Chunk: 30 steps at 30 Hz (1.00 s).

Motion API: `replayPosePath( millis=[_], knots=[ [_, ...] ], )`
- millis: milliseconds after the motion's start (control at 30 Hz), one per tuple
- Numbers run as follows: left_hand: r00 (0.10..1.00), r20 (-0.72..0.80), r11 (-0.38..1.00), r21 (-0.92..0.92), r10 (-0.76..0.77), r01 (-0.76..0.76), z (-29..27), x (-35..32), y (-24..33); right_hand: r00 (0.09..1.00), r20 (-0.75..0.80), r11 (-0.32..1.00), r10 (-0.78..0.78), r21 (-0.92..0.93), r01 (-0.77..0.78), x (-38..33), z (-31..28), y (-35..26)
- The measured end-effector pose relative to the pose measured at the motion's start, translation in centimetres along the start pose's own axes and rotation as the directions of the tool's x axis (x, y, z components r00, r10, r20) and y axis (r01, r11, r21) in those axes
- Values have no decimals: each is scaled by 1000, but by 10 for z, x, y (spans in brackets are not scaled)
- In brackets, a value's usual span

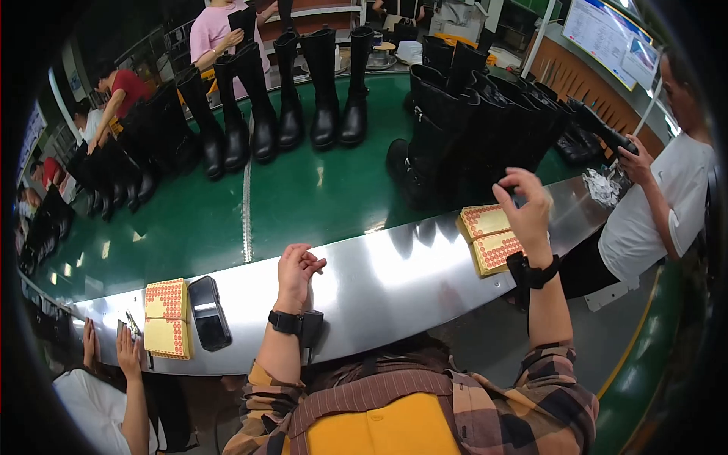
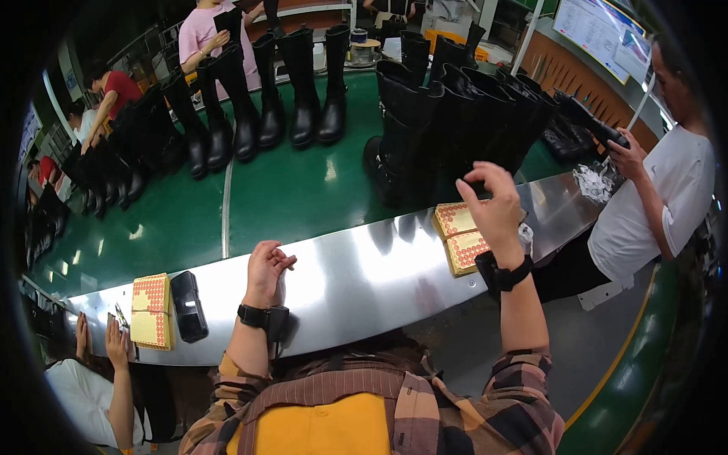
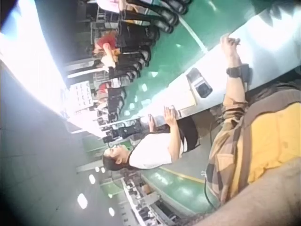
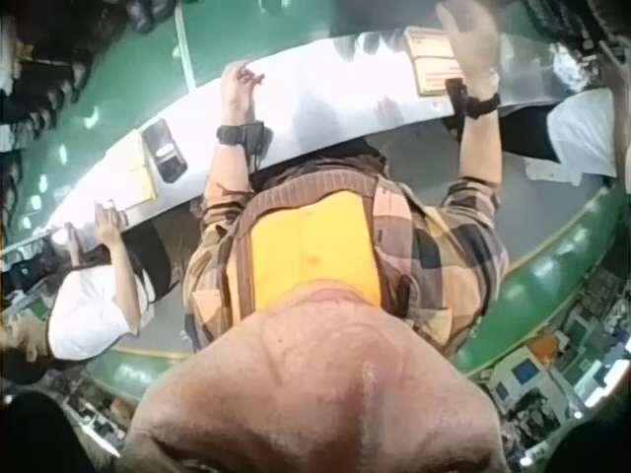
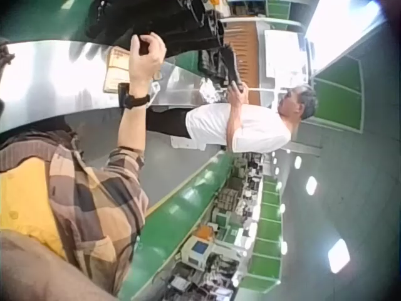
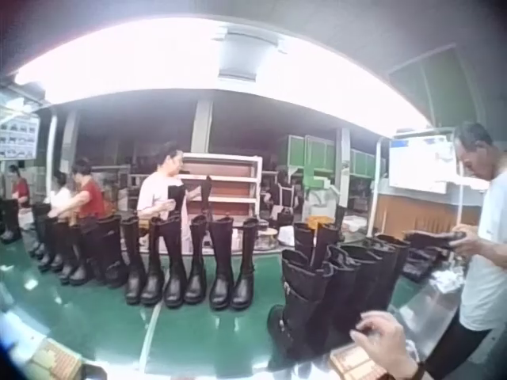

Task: Inspecting and cleaning black quilted boots on a manufacturing assembly line.

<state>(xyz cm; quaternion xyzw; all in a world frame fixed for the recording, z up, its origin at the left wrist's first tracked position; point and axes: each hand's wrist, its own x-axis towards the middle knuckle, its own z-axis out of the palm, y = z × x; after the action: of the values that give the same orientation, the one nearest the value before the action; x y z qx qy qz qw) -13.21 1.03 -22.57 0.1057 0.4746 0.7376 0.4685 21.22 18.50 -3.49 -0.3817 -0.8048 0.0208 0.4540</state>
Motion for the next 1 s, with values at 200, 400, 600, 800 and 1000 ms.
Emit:
replayPosePath(
  millis=[200,400,600,800,1000],
  knots=[
    [997,-30,997,39,69,-67,4,1,-7,931,93,927,-353,-97,362,70,-18,-30],
    [997,-22,997,35,71,-70,1,-3,-8,741,650,885,169,-431,177,163,27,-22],
    [997,74,999,-28,23,-21,-5,-2,-2,881,455,949,130,-313,21,182,66,-12],
    [984,158,995,-41,-87,94,-9,1,9,883,370,939,-291,-65,337,216,99,-88],
    [985,126,993,38,-116,112,-3,-2,8,850,403,936,-339,235,262,240,136,-192]
  ],
)
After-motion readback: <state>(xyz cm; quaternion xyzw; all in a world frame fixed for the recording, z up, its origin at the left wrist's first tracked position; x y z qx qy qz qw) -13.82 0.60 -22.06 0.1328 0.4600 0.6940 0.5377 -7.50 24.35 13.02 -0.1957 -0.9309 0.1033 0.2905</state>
